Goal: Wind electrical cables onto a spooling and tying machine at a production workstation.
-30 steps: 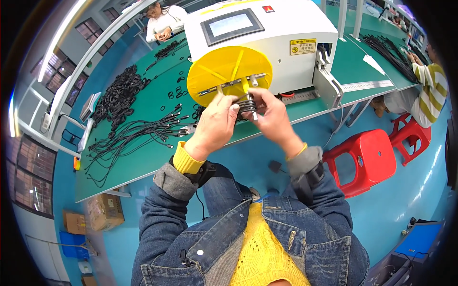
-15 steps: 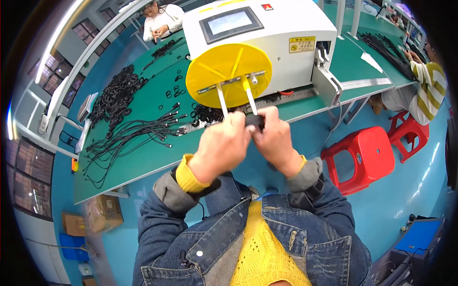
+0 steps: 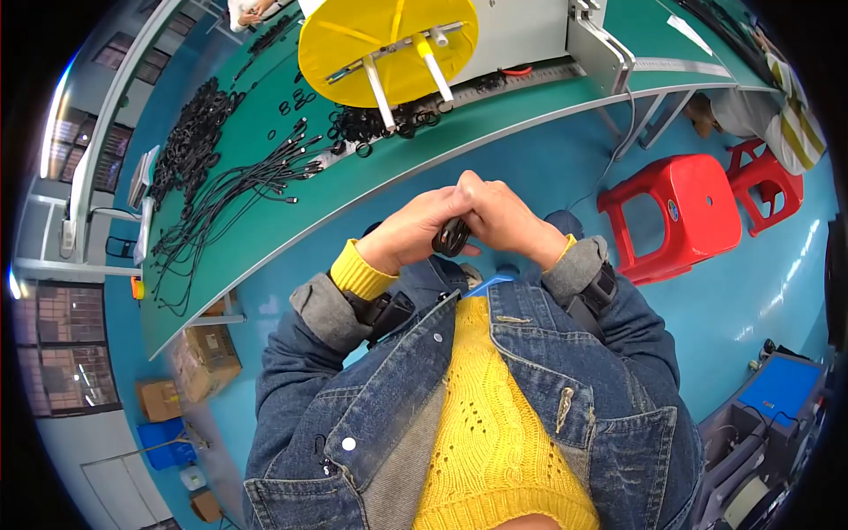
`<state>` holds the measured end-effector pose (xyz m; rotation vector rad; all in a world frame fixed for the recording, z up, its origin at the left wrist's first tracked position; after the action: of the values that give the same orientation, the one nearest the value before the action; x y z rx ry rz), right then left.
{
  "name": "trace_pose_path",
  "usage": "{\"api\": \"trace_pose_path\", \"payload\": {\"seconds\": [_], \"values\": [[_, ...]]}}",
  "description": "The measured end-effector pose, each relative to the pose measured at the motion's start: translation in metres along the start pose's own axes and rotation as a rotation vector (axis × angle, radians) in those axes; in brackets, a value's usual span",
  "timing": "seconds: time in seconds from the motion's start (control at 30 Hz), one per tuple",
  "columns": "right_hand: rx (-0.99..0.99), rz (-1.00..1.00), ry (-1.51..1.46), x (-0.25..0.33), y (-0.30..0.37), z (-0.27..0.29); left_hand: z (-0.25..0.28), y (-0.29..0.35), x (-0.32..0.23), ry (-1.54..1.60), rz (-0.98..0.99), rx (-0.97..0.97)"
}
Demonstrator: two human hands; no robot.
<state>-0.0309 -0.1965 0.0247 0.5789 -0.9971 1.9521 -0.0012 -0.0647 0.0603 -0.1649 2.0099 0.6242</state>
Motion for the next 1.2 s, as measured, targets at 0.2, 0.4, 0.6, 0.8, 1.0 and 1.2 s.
{"api": "trace_pose_path", "payload": {"seconds": [0.2,0.4,0.6,0.8,1.0,1.2], "values": [[0.148,-0.127,-0.011,-0.008,0.012,-0.014,0.004,0.002,0.0,-0.154,0.367,-0.027],[0.206,-0.167,0.111,-0.015,0.012,-0.02,0.011,-0.001,0.013,-0.113,0.442,-0.004],[0.487,-0.166,0.409,-0.01,0.007,-0.021,0.012,-0.008,0.028,-0.526,0.48,0.045],[0.082,-0.206,-0.309,-0.013,0.014,-0.034,0.026,0.002,0.04,-0.503,0.211,-0.072],[0.079,-0.238,-0.245,-0.018,0.022,-0.054,0.02,0.012,0.047,-0.38,0.282,0.039],[0.306,-0.267,-0.164,-0.02,0.002,-0.049,0.033,0.018,0.058,-0.251,0.402,-0.144]]}}
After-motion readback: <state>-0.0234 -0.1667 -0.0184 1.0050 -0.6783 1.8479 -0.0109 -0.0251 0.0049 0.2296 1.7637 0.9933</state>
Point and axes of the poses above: each hand's wrist, its own y-axis away from the middle knuckle, its own z-axis out of the back of the hand, x = y × z, the point moved 2 cm from there along -y, towards the middle knuckle, and after that the axes turned 7 degrees about x, right-handed, at the moved point
